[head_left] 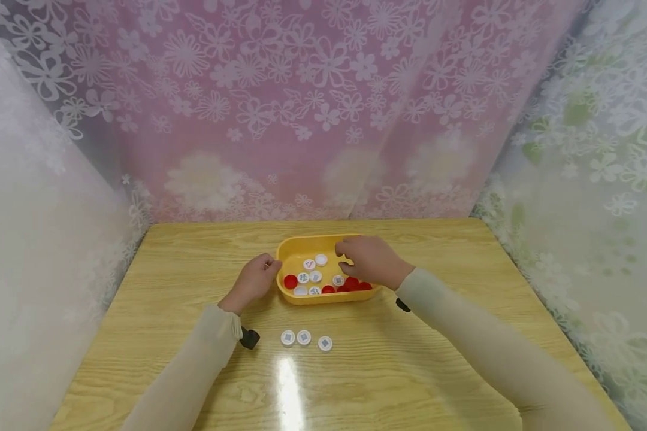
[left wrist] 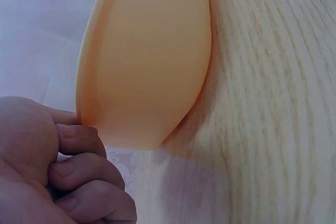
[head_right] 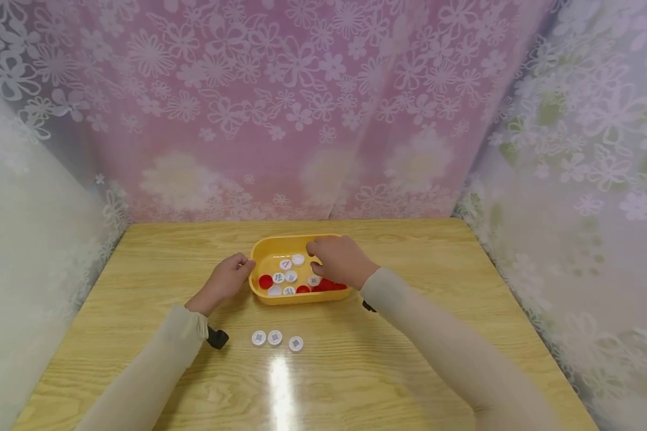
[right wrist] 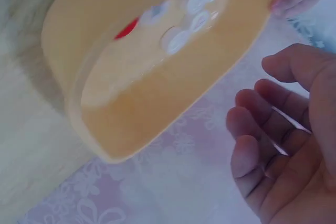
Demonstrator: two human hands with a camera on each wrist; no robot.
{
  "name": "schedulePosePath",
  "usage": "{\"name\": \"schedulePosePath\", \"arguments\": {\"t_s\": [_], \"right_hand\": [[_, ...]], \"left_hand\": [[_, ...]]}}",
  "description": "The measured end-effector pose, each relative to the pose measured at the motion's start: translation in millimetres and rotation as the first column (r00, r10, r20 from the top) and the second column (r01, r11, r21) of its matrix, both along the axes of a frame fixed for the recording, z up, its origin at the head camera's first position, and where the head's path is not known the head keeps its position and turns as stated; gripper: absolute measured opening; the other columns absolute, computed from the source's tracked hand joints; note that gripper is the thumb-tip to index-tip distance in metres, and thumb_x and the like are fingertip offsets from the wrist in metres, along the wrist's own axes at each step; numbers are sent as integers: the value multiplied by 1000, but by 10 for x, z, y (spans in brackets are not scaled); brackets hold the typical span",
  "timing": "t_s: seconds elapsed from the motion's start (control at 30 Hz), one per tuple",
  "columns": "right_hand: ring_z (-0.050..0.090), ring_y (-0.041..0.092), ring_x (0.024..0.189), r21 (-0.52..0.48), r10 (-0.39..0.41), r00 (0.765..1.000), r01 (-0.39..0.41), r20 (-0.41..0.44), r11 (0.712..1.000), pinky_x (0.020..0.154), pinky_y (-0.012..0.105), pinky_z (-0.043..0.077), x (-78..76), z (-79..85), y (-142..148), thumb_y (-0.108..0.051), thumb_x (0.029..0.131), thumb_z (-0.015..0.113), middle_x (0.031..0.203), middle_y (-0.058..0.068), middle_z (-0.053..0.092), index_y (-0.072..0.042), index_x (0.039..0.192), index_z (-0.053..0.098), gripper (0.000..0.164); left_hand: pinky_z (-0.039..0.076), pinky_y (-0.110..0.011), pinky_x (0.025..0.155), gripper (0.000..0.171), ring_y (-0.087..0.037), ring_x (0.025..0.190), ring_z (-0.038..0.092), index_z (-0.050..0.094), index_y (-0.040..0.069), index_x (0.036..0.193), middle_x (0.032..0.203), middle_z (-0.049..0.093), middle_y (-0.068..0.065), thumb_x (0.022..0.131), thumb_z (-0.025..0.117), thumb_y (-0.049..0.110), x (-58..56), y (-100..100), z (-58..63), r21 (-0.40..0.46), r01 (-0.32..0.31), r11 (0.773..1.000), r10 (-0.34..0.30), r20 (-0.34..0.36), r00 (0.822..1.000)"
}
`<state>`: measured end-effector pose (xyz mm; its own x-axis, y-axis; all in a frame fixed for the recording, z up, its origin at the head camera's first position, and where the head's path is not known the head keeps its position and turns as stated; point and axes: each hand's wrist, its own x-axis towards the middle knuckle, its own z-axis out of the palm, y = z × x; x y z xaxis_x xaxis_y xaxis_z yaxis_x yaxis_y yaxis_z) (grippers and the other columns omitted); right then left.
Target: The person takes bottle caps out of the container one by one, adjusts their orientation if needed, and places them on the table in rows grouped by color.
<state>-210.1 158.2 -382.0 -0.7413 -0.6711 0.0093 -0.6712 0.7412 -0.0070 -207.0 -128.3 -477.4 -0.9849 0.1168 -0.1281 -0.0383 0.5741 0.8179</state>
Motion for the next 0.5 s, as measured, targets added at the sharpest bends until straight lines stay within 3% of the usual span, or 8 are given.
{"name": "schedulePosePath", "arguments": {"t_s": [0.23,0.5], "right_hand": [[64,19,84,107,20,1000,-21,9,994,76,35,57,-241,-58,-37,-21,97,74,102,2,68,-13,111,69,17],[70,23,103,309,47,998,-55,35,950,91,39,57,-479,-105,-298,-24,99,73,120,6,70,-14,126,68,30]], "left_hand": [[39,-31,61,30,-20,67,47,58,9,96,78,51,-5,109,52,34,-25,27,-26,7,2,1000,-2,2,1000],[40,-32,63,31,-21,68,47,56,9,94,79,51,-6,110,51,35,1,13,-17,17,-12,1000,12,0,1000]]}}
